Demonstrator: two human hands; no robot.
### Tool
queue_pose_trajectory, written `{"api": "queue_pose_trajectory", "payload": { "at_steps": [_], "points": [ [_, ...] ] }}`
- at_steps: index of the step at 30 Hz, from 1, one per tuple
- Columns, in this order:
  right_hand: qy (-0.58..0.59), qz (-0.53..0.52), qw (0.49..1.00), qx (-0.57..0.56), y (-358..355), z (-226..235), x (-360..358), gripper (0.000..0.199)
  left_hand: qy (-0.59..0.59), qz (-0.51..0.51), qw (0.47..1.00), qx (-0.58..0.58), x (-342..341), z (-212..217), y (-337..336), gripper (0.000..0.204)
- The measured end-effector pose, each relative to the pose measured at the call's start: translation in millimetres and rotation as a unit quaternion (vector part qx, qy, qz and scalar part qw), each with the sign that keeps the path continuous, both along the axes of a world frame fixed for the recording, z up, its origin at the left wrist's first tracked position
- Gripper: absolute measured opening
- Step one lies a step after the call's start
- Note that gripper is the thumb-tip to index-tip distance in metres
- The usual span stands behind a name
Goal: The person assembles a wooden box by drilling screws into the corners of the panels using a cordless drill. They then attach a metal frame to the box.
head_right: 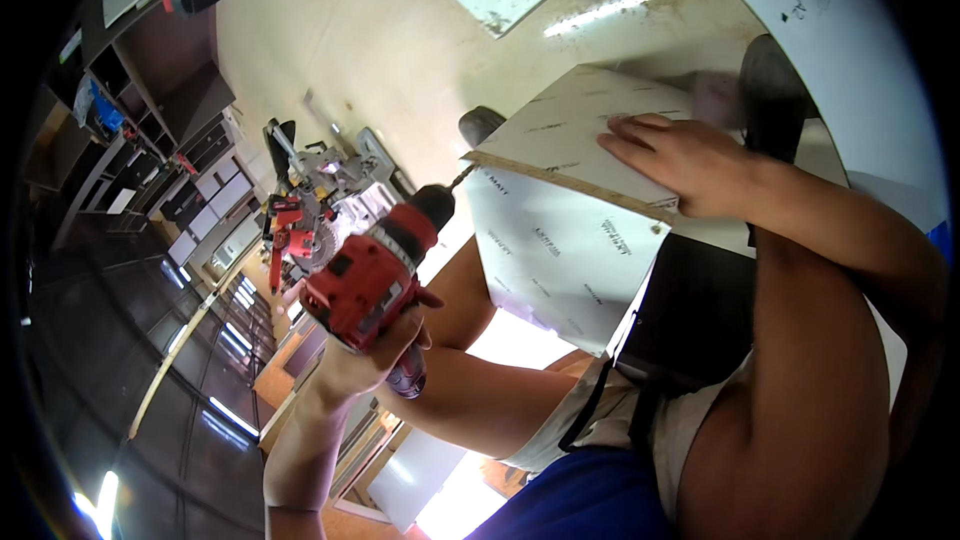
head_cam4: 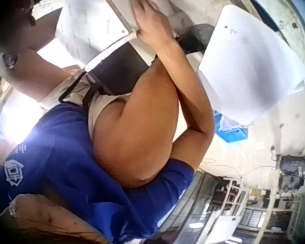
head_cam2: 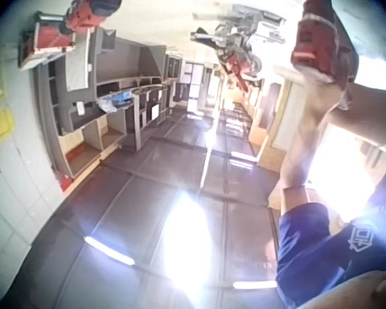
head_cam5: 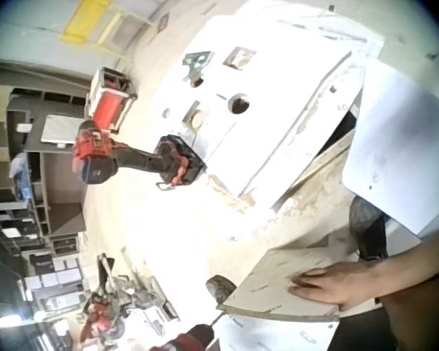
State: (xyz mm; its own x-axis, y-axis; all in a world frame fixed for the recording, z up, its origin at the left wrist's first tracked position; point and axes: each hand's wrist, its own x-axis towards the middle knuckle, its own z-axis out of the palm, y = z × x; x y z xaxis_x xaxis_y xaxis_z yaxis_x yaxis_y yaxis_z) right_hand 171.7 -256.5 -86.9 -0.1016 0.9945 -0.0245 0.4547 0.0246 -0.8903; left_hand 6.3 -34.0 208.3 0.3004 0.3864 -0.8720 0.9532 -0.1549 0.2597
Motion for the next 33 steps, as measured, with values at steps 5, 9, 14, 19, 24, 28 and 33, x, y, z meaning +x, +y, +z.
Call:
{"api": "queue_pose_trajectory", "payload": {
  "at_steps": [5, 9, 14, 19, 24, 28, 33],
  "points": [
    [0.003, 0.009, 1.0, 0.012, 2.1, -2.1, -0.1, 0.092, -0.031, -0.17, 0.985, 0.023, -5.7, -0.5, 16.7, 0.017],
    [0.005, -0.003, 0.999, 0.031, -1.1, -6.9, -3.2, 0.091, -0.009, -0.129, 0.992, 0.009, -8.1, 0.7, 25.2, 0.025],
    [0.02, -0.004, 0.999, 0.044, 0.4, -4.3, -0.4, 0.09, -0.017, -0.172, 0.985, -0.021, -35.4, -3.9, 33.2, 0.027],
    [0.003, 0.006, 1.0, 0.023, 0.4, -3.5, 0.5, 0.089, -0.001, -0.183, 0.983, 0.003, -18.3, -2.8, 32.1, 0.021],
    [-0.003, 0.012, 1.0, 0.011, 1.8, -2.4, -1.0, 0.089, -0.02, -0.279, 0.96, 0.01, -11.2, -1.8, 35.8, 0.016],
    [-0.001, 0.019, 1.0, 0.004, 3.6, 0.4, 0.4, 0.09, -0.026, -0.275, 0.961, 0.004, -15.2, -1.9, 35.2, 0.014],
    [-0.007, 0.013, 1.0, 0.003, 3.3, 2.8, -1.6, 0.091, -0.039, -0.251, 0.967, -0.003, -16.0, -4.5, 32.4, 0.014]
  ]
}}
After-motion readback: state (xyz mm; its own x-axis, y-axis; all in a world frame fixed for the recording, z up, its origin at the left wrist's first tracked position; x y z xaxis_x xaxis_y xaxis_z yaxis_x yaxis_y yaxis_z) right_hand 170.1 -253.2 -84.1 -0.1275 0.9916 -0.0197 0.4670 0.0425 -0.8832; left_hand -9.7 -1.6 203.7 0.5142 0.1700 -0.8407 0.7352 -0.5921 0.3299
